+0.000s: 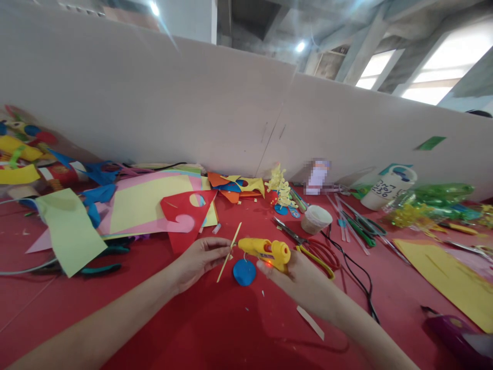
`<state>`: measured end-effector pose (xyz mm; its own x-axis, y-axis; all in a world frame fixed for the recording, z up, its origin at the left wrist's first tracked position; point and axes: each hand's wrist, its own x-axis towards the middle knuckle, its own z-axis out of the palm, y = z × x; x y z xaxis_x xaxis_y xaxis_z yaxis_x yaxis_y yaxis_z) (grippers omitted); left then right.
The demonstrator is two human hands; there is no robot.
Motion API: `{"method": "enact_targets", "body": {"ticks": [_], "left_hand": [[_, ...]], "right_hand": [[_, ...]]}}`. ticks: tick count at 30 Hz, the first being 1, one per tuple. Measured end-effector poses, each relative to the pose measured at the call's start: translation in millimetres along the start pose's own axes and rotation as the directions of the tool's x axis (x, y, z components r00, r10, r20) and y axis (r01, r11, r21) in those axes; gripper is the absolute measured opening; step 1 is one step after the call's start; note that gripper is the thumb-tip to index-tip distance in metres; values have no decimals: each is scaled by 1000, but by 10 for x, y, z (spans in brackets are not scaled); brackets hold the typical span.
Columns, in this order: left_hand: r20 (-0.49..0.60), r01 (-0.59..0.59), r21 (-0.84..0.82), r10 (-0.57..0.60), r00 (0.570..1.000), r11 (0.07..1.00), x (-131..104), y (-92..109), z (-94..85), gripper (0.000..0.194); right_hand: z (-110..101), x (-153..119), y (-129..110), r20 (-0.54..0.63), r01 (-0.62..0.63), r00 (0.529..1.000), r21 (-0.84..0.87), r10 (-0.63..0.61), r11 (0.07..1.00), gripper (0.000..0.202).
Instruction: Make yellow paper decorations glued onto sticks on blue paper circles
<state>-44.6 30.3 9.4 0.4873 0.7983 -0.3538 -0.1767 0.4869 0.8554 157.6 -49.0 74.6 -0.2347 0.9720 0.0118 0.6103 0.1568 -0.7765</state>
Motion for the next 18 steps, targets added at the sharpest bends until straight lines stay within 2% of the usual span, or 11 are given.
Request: {"method": "enact_targets", "body": {"ticks": [18], "left_hand": [[-18, 27, -14, -27, 999, 1000, -2, -4, 8, 22]], "right_hand": [[-7, -14, -29, -20, 5, 1000, -24, -6, 1000, 23]]}}
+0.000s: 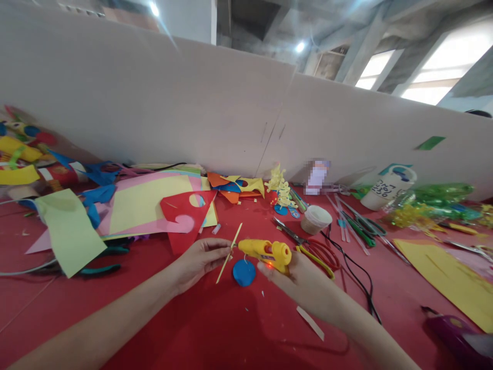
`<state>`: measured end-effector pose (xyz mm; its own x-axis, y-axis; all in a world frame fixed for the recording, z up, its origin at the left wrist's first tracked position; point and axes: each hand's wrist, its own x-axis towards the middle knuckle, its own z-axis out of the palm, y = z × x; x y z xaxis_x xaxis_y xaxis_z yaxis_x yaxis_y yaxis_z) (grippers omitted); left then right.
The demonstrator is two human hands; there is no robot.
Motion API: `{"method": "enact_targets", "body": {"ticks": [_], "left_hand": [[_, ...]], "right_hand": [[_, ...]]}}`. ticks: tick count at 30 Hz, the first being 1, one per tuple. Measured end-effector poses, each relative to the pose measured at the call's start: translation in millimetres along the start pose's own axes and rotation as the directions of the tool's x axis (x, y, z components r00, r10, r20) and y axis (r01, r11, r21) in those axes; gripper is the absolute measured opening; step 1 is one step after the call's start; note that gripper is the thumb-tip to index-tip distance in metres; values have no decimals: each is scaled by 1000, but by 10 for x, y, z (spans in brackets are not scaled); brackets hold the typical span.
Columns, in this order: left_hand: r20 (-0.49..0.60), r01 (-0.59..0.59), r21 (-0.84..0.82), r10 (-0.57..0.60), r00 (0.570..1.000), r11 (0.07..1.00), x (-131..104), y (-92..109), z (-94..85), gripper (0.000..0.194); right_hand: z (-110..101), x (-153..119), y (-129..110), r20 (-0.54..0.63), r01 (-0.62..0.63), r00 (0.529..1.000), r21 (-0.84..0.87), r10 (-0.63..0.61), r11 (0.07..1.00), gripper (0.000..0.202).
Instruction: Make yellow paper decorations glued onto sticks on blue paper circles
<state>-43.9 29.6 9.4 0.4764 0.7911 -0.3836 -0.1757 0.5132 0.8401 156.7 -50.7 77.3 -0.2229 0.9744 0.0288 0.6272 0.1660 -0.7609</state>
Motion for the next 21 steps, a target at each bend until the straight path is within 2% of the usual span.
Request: {"method": "enact_targets", "body": {"ticks": [4, 7, 9, 12, 13, 15, 16, 17, 19, 21], "left_hand": [[23, -8, -1, 8, 1000, 1000, -3, 1, -3, 24], [31, -16, -19, 17, 999, 1000, -14, 24, -1, 34], [44, -11, -12, 12, 999, 1000, -25, 43, 3, 41], [39, -4, -3, 4, 999, 1000, -38, 59, 9, 36], [33, -4, -4, 4, 999, 1000, -39, 60, 12, 33], [19, -15, -11, 15, 1000, 1000, -40, 63, 18, 27], [12, -22, -13, 22, 1000, 1000, -38, 67, 22, 25], [3, -33, -17, 33, 999, 999, -36, 74, 26, 23], [-16, -44, -19, 44, 999, 999, -30, 95, 36, 23], [-30, -39, -30, 38, 999, 999, -21, 124, 45, 23]], "right_hand": [[-39, -5, 26, -21, 6, 1000, -3, -6, 1000, 25], [-171, -21, 71, -57, -8, 998, 30, 10, 1000, 24], [-315, -53, 108, -66, -71, 995, 115, 79, 991, 26], [-583, -134, 173, -24, -196, 976, 334, 217, 922, 33], [-679, -163, 198, -39, -199, 971, 405, 235, 892, 33], [-871, -214, 263, -160, -144, 952, 518, 260, 843, 30], [-966, -231, 306, -247, -99, 928, 559, 279, 823, 30], [-1061, -243, 362, -354, -43, 884, 589, 306, 807, 32], [-1250, -255, 525, -573, 73, 742, 586, 348, 807, 33], [-1431, -269, 765, -737, 112, 572, 506, 361, 855, 32]]}}
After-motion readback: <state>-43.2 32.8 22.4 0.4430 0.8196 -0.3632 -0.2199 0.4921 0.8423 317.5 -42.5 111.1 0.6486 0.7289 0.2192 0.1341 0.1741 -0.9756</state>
